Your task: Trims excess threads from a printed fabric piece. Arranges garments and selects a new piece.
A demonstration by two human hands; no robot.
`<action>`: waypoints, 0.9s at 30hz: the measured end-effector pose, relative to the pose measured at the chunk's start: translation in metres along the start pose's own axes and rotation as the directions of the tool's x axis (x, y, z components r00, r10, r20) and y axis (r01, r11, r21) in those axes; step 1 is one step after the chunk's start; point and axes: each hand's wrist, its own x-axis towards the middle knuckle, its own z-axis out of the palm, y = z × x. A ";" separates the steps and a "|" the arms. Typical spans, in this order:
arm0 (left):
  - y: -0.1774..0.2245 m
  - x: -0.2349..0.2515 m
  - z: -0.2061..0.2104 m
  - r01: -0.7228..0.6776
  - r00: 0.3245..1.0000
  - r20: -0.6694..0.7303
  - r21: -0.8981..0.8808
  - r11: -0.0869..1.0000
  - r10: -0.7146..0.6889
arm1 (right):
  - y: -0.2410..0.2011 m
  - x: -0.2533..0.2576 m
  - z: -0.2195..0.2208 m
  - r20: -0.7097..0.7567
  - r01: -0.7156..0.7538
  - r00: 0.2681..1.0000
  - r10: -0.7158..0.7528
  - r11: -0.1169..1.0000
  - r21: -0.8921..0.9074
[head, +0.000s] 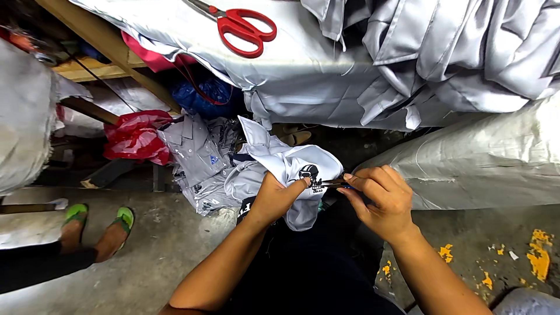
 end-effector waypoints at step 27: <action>0.004 0.003 -0.001 0.081 0.997 0.017 -0.016 0.997 -0.080 | 0.004 -0.006 0.004 0.055 -0.081 0.996 0.075 0.990 0.116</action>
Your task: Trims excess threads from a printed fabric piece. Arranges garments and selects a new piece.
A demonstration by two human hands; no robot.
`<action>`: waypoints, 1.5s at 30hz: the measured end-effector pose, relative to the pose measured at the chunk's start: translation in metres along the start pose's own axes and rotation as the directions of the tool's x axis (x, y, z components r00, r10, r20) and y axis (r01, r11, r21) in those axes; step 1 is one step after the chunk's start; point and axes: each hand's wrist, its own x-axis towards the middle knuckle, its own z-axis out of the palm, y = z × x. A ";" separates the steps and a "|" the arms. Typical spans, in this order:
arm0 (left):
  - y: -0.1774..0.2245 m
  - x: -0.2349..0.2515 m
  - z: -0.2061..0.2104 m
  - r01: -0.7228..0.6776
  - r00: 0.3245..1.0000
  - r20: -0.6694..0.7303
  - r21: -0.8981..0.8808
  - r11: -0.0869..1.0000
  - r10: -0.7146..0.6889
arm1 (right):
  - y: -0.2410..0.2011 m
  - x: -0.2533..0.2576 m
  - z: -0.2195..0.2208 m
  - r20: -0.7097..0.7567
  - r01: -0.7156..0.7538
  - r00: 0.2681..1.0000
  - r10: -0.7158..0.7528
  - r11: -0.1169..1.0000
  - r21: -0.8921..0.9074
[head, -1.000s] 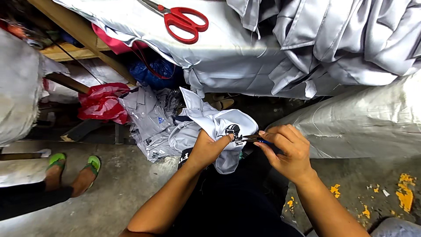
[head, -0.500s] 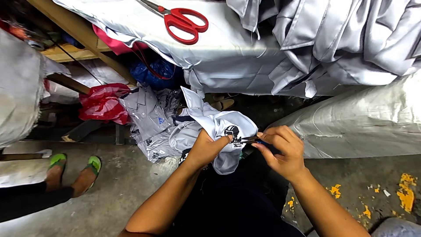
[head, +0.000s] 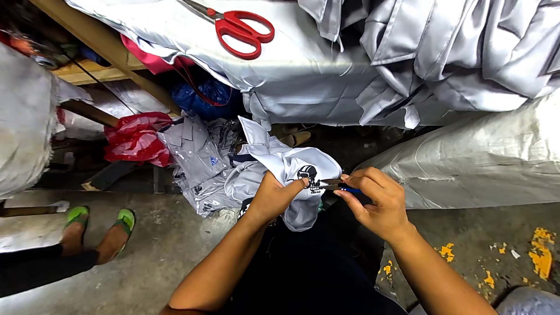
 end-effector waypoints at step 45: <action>-0.005 0.001 -0.004 -0.056 0.998 0.039 0.102 0.993 0.052 | 0.010 0.002 -0.003 0.105 -0.033 0.994 0.018 0.989 0.143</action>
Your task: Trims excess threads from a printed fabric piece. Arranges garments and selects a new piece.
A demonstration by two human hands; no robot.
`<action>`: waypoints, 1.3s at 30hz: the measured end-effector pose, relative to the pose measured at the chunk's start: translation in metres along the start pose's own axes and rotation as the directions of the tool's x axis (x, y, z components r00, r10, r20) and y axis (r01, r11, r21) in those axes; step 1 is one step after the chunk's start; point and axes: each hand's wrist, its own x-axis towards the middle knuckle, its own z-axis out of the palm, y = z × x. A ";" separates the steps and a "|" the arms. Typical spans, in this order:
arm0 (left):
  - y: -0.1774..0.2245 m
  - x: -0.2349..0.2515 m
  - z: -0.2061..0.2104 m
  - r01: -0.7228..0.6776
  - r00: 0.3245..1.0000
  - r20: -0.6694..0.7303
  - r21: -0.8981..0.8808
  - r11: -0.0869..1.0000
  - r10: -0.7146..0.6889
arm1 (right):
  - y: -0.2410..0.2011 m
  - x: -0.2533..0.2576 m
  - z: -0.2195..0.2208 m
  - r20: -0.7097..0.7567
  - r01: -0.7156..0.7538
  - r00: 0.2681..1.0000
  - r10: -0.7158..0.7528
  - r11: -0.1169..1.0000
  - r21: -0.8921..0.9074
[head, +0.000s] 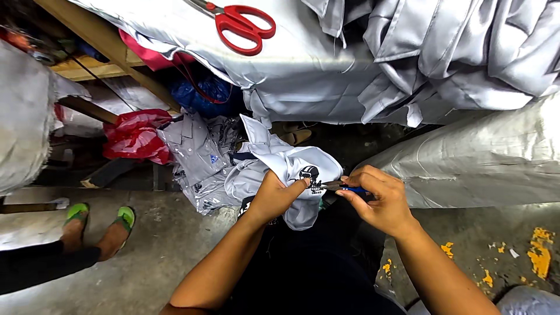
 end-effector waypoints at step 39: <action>0.003 0.001 -0.002 0.046 0.997 0.059 -0.113 0.993 -0.039 | 0.006 0.001 0.004 -0.018 0.115 0.993 -0.115 0.993 0.002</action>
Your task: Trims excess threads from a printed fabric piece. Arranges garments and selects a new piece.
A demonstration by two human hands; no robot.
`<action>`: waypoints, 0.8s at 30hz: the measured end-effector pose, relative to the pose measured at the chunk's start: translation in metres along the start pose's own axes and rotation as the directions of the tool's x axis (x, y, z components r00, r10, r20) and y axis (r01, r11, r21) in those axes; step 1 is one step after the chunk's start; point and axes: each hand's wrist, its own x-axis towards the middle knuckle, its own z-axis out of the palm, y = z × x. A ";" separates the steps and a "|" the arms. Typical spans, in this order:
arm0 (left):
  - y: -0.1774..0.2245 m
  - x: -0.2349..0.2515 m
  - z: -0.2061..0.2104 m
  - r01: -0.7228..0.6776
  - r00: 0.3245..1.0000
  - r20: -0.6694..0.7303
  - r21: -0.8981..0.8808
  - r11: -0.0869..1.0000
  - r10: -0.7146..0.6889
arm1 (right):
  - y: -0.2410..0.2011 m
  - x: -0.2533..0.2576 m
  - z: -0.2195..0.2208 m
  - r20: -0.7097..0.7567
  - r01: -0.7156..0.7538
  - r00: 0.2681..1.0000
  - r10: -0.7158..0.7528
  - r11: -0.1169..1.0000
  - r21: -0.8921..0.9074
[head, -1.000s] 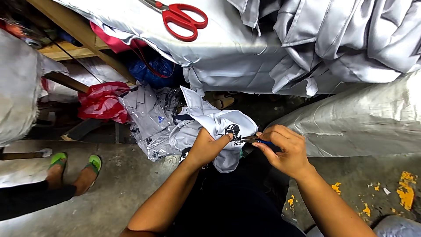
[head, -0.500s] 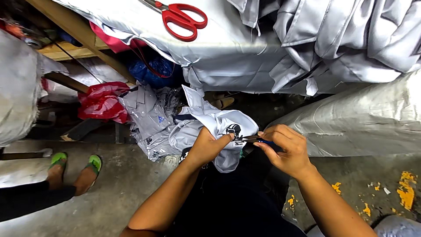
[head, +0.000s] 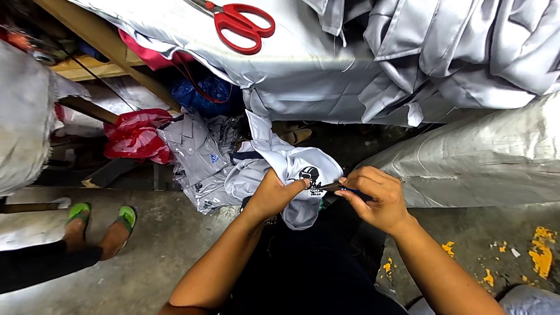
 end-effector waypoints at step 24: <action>-0.003 0.001 0.002 -0.022 1.000 -0.019 0.103 0.994 0.024 | 0.000 0.002 -0.007 0.090 -0.086 0.992 0.084 0.996 0.016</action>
